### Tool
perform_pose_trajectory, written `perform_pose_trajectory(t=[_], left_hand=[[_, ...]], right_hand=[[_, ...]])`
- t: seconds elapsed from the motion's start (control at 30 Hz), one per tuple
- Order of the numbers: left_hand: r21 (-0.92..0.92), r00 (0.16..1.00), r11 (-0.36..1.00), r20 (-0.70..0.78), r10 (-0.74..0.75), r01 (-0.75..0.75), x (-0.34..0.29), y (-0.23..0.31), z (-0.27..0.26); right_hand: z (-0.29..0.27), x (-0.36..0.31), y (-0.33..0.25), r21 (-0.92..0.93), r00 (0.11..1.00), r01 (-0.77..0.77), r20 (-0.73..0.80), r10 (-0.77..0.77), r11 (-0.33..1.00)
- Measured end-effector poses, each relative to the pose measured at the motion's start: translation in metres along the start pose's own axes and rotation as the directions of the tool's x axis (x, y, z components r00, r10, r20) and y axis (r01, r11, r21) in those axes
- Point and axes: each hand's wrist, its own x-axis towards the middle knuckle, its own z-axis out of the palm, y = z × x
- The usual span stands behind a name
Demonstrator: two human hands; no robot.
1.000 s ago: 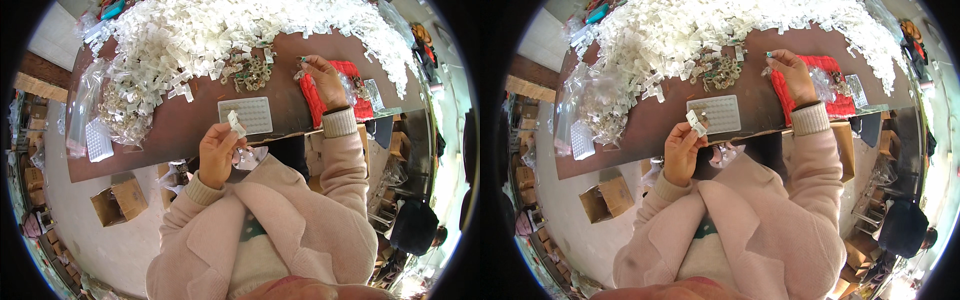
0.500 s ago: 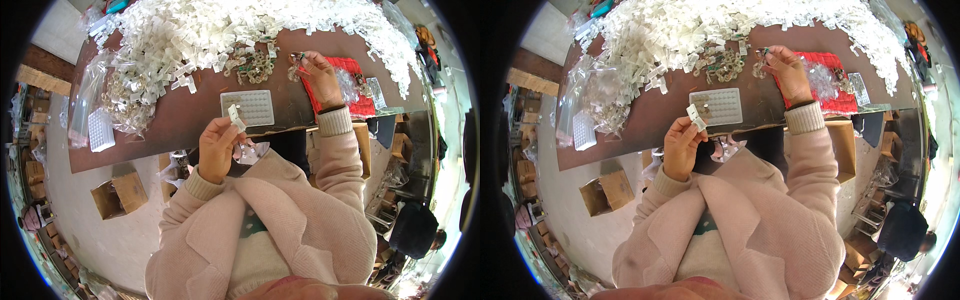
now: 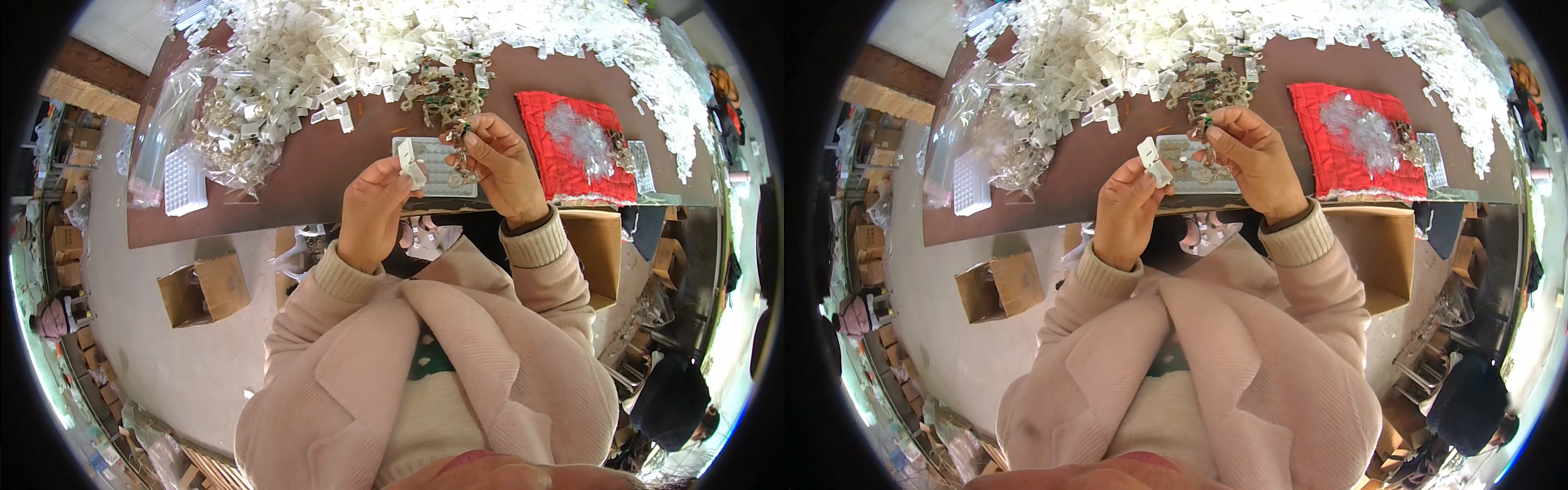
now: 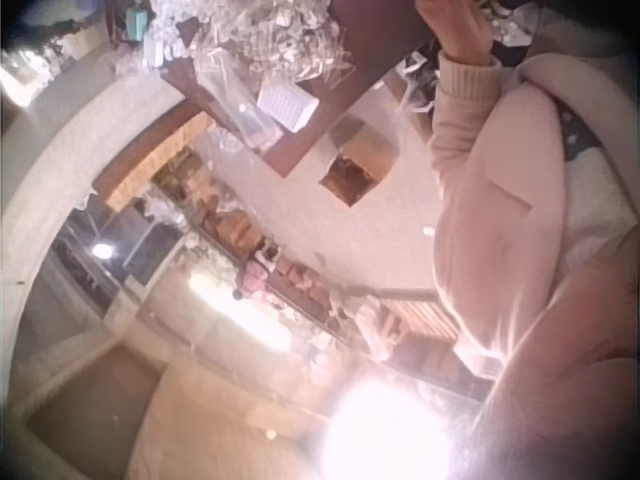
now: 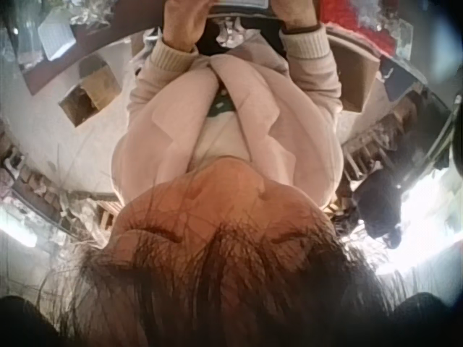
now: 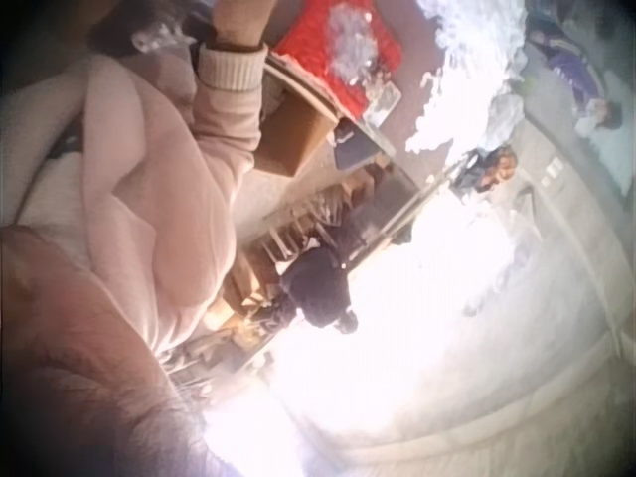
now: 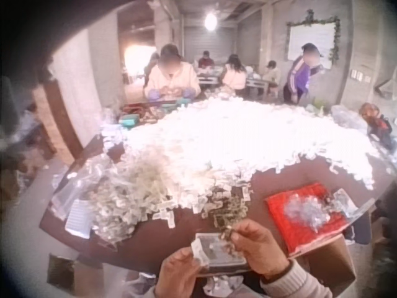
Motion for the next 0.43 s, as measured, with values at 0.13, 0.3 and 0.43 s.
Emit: perform_pose_trajectory(t=[0.13, 0.3, 0.43], left_hand=[[0.058, 0.997, 0.996, 0.005, 0.075, -0.075, 0.003, 0.007, 0.0], [0.132, 0.981, 0.972, 0.061, 0.186, -0.192, 0.004, 0.013, -0.009], [0.15, 0.986, 0.975, 0.068, 0.154, -0.163, -0.002, 0.021, -0.018]], right_hand=[[0.021, 0.004, 0.007, 0.014, 0.997, -0.054, 0.054, 0.054, 0.998], [0.039, 0.009, 0.016, -0.011, 0.992, -0.076, 0.102, 0.077, 0.997], [0.045, 0.013, 0.022, -0.034, 0.981, -0.144, 0.129, 0.147, 0.989]])
